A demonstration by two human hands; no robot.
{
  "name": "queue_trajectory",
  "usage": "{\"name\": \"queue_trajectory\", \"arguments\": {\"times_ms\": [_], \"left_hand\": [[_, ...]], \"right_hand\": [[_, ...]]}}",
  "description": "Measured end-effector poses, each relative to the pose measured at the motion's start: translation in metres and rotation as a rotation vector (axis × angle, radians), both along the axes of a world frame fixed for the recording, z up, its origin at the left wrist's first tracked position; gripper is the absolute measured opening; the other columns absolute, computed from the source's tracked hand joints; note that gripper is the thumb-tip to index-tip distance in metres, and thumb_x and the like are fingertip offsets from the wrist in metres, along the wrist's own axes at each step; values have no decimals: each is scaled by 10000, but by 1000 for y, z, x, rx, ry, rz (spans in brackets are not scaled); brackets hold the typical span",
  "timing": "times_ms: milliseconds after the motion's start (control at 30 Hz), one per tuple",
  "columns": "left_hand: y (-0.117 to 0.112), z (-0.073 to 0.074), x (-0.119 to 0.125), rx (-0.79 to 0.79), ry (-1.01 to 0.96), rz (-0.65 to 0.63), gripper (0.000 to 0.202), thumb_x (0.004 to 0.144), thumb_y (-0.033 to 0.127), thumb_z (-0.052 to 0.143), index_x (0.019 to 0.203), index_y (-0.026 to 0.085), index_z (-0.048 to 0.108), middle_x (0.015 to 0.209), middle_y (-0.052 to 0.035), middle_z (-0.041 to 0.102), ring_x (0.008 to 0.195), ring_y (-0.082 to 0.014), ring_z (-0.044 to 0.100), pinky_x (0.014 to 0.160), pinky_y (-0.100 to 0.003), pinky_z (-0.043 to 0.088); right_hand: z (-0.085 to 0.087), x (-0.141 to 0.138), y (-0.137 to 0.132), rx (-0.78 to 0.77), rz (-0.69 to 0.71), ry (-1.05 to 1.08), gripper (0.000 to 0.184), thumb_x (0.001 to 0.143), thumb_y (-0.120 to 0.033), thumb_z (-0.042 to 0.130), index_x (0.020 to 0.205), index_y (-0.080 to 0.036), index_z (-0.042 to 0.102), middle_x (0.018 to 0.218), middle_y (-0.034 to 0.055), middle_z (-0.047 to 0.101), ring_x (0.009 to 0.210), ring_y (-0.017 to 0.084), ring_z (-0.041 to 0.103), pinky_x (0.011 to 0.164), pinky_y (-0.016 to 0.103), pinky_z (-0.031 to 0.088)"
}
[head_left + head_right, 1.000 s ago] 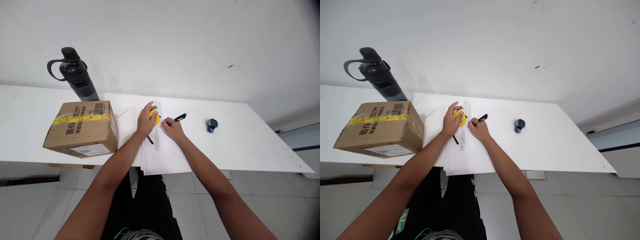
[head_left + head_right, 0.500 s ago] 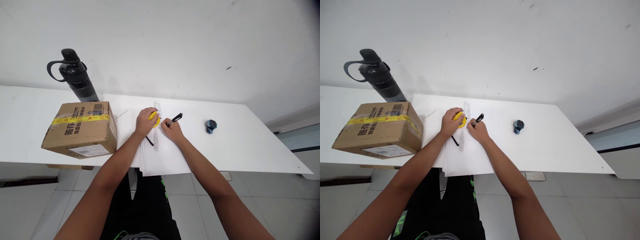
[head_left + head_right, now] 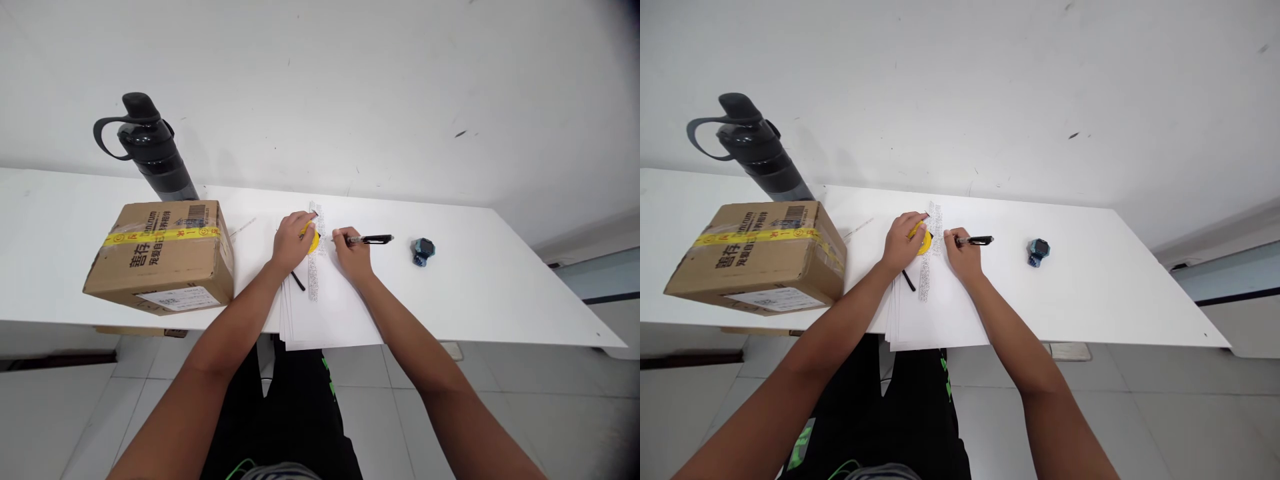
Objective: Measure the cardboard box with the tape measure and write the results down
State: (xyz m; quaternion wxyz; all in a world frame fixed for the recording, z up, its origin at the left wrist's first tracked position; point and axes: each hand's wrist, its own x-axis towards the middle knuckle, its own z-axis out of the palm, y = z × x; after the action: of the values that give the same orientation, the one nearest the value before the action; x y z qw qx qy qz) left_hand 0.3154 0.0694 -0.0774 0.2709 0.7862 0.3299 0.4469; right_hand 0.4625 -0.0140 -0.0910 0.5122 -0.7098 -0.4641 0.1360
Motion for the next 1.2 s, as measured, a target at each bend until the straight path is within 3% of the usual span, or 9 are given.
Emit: {"name": "queue_trajectory", "arguments": {"times_ms": [100, 267, 400, 533, 633, 733, 867, 1000, 1200], "left_hand": [[0, 0, -1, -7, 3, -16, 327, 956, 320, 454, 1184, 259, 681, 1247, -55, 653, 1186, -213, 558, 1053, -367, 436], [0, 1, -1, -36, 12, -8, 342, 965, 337, 431, 1193, 265, 676, 1253, -55, 651, 1180, -223, 556, 1042, -379, 441], [0, 1, -1, -33, 11, -6, 340, 964, 336, 434, 1191, 261, 675, 1247, -52, 653, 1178, -216, 556, 1045, -372, 441], [-1, 1, -2, -26, 6, -10, 325, 954, 326, 457, 1182, 261, 679, 1248, -51, 657, 1176, -214, 565, 1041, -370, 449], [-4, 2, -1, -4, 12, -19, 306, 944, 309, 482, 1167, 265, 686, 1236, -43, 668, 1163, -206, 574, 1032, -362, 456], [-7, 4, 0, 67, 28, -54, 294, 937, 292, 493, 1156, 264, 687, 1207, -36, 687, 1148, -199, 583, 1015, -361, 465], [-11, 4, 1, 160, 86, -133, 317, 928, 274, 500, 1205, 270, 655, 1187, -25, 705, 1133, -205, 591, 1003, -380, 461], [-14, 4, 2, 158, 120, -145, 450, 901, 248, 530, 1349, 282, 544, 1177, -18, 709, 1112, -214, 596, 955, -376, 472], [-19, 8, 2, 148, 171, -150, 508, 884, 235, 555, 1387, 272, 487, 1165, -7, 710, 1104, -206, 608, 962, -369, 465]], "right_hand": [[1, 10, 2, 48, -127, -79, 351, 887, -556, 494, 914, -222, 599, 761, 13, 600, 707, 179, 535, 707, 311, 428], [-5, 30, 5, -1, -226, -250, 381, 874, -357, 458, 1196, -200, 587, 1184, 121, 610, 975, 249, 574, 867, 395, 442], [-16, 40, 9, -105, -290, -260, 461, 849, -239, 417, 1287, -202, 554, 1189, 134, 606, 1030, 266, 573, 903, 426, 442], [-18, 45, 11, -164, -345, -201, 453, 856, -286, 459, 1278, -169, 573, 1109, 152, 635, 995, 282, 590, 891, 438, 453], [-11, 39, 10, -117, -266, -106, 470, 872, -386, 493, 1267, -151, 589, 994, 123, 663, 910, 259, 600, 849, 418, 469], [2, 22, 8, 34, -43, 61, 535, 887, -558, 477, 1249, -183, 600, 875, 54, 653, 745, 189, 587, 739, 348, 486], [18, 1, 5, 52, 212, 266, 558, 824, -681, 522, 1100, -209, 635, 789, 13, 637, 595, 135, 523, 609, 304, 470], [22, -5, 5, 69, 217, 368, 512, 720, -655, 670, 973, -215, 604, 709, -17, 609, 571, 121, 500, 576, 292, 461], [19, -6, 5, 125, 225, 392, 426, 741, -572, 703, 963, -217, 621, 642, -59, 525, 556, 107, 475, 573, 281, 451]]}}
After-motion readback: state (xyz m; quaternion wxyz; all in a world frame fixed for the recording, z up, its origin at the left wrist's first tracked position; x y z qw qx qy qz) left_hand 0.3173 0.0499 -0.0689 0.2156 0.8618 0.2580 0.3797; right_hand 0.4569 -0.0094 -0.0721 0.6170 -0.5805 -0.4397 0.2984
